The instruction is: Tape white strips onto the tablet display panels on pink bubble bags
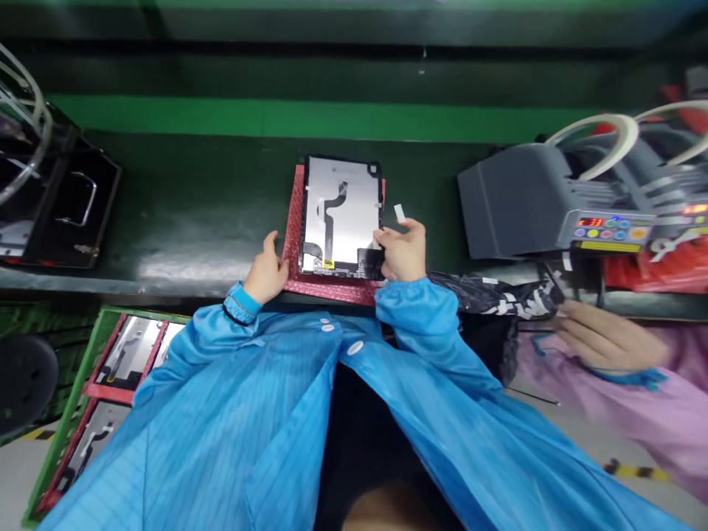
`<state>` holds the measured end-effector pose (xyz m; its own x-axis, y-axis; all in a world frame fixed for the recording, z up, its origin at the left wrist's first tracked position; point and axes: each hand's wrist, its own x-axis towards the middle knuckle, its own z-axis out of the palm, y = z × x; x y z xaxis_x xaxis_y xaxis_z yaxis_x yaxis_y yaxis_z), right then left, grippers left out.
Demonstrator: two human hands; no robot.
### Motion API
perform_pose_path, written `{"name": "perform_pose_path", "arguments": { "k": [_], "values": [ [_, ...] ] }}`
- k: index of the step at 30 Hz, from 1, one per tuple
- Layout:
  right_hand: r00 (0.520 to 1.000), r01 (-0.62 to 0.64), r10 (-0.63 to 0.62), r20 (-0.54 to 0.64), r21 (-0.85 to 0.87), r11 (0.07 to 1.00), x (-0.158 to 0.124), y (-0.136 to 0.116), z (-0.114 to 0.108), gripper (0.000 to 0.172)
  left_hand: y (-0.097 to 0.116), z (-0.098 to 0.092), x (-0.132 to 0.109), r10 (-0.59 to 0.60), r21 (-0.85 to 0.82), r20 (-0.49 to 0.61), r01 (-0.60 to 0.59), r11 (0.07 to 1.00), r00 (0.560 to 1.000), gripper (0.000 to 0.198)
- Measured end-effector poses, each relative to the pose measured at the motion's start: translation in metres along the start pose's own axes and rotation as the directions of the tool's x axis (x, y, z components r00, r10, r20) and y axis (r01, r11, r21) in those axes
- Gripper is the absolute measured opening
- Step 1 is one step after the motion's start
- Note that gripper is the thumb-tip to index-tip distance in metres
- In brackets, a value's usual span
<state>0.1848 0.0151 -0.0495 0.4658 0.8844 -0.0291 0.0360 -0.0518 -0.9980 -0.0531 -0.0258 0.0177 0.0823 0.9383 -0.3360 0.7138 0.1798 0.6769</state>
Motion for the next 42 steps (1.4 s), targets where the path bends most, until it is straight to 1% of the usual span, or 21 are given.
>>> {"name": "perform_pose_path", "arguments": {
  "k": [4,9,11,14,17,19,21,22,23,24,25,26,27,29,31,33,35,38,39,40,42],
  "values": [
    [0.993,-0.116,0.113,-0.033,-0.093,0.989,-0.013,-0.003,-0.007,0.046,-0.004,0.011,-0.01,0.043,-0.014,0.044,-0.042,0.999,0.998,0.058],
    [0.976,-0.214,0.217,-0.009,-0.184,0.959,-0.022,-0.008,-0.002,0.046,-0.004,0.016,-0.011,0.075,0.086,0.093,-0.083,0.993,0.993,0.048],
    [0.98,-0.188,0.198,0.025,-0.219,0.957,-0.023,-0.013,-0.003,0.047,-0.001,0.017,-0.01,0.075,0.135,0.116,-0.091,0.987,0.99,0.047],
    [0.984,-0.085,0.136,0.115,-0.366,0.927,-0.021,-0.023,-0.011,0.05,0.003,0.017,-0.011,0.072,0.209,0.157,-0.104,0.972,0.985,0.043],
    [0.986,0.041,0.053,0.155,-0.545,0.837,-0.015,-0.034,-0.026,0.052,0.006,0.01,-0.014,0.074,0.3,0.233,-0.144,0.943,0.97,0.04],
    [0.988,0.108,-0.017,0.154,-0.607,0.787,-0.009,-0.039,-0.036,0.052,0.009,-0.001,-0.012,0.071,0.384,0.292,-0.184,0.905,0.954,0.039],
    [0.985,0.159,-0.088,0.146,-0.608,0.777,-0.002,-0.042,-0.042,0.046,0.014,-0.015,0.001,0.129,0.464,0.275,-0.249,0.85,0.953,0.037],
    [0.983,0.176,-0.114,0.141,-0.59,0.788,0.001,-0.043,-0.042,0.04,0.018,-0.02,0.013,0.209,0.481,0.253,-0.31,0.82,0.945,0.035],
    [0.983,0.179,-0.121,0.14,-0.563,0.807,0.004,-0.043,-0.042,0.031,0.022,-0.024,0.029,0.325,0.473,0.228,-0.397,0.787,0.918,0.033],
    [0.984,0.166,-0.105,0.143,-0.532,0.83,0.007,-0.043,-0.04,0.023,0.026,-0.026,0.046,0.475,0.414,0.239,-0.532,0.739,0.847,0.028],
    [0.986,0.137,-0.069,0.151,-0.5,0.855,0.01,-0.043,-0.036,0.017,0.029,-0.025,0.065,0.592,0.315,0.292,-0.66,0.682,0.751,0.022],
    [0.986,0.098,-0.022,0.166,-0.472,0.876,0.012,-0.042,-0.032,0.015,0.032,-0.023,0.084,0.659,0.216,0.351,-0.742,0.635,0.666,0.018],
    [0.982,0.058,0.029,0.184,-0.453,0.89,0.014,-0.042,-0.028,0.016,0.034,-0.019,0.102,0.682,0.143,0.4,-0.777,0.613,0.612,0.019],
    [0.969,0.005,0.104,0.223,-0.443,0.897,0.019,-0.043,-0.019,0.018,0.034,-0.01,0.129,0.688,0.076,0.433,-0.784,0.616,0.582,0.027],
    [0.957,0.002,0.132,0.26,-0.459,0.889,0.023,-0.045,-0.01,0.017,0.031,-0.005,0.142,0.676,0.057,0.435,-0.767,0.639,0.595,0.034],
    [0.945,0.018,0.146,0.293,-0.494,0.869,0.029,-0.048,-0.001,0.015,0.028,-0.004,0.143,0.664,0.002,0.433,-0.737,0.675,0.61,0.039],
    [0.935,0.041,0.162,0.317,-0.549,0.835,0.034,-0.052,0.008,0.015,0.028,-0.007,0.139,0.628,-0.092,0.419,-0.657,0.748,0.656,0.041],
    [0.915,0.08,0.199,0.35,-0.643,0.762,0.041,-0.057,0.024,0.015,0.033,-0.011,0.132,0.505,-0.192,0.388,-0.468,0.862,0.771,0.038],
    [0.908,0.09,0.216,0.36,-0.669,0.738,0.043,-0.057,0.029,0.015,0.035,-0.012,0.13,0.467,-0.203,0.382,-0.42,0.885,0.798,0.036],
    [0.901,0.097,0.231,0.366,-0.692,0.715,0.045,-0.057,0.033,0.014,0.036,-0.012,0.13,0.441,-0.206,0.381,-0.391,0.897,0.812,0.035],
    [0.893,0.116,0.25,0.374,-0.728,0.675,0.047,-0.056,0.04,0.013,0.037,-0.012,0.13,0.438,-0.191,0.393,-0.395,0.899,0.808,0.037]
  ]
}}
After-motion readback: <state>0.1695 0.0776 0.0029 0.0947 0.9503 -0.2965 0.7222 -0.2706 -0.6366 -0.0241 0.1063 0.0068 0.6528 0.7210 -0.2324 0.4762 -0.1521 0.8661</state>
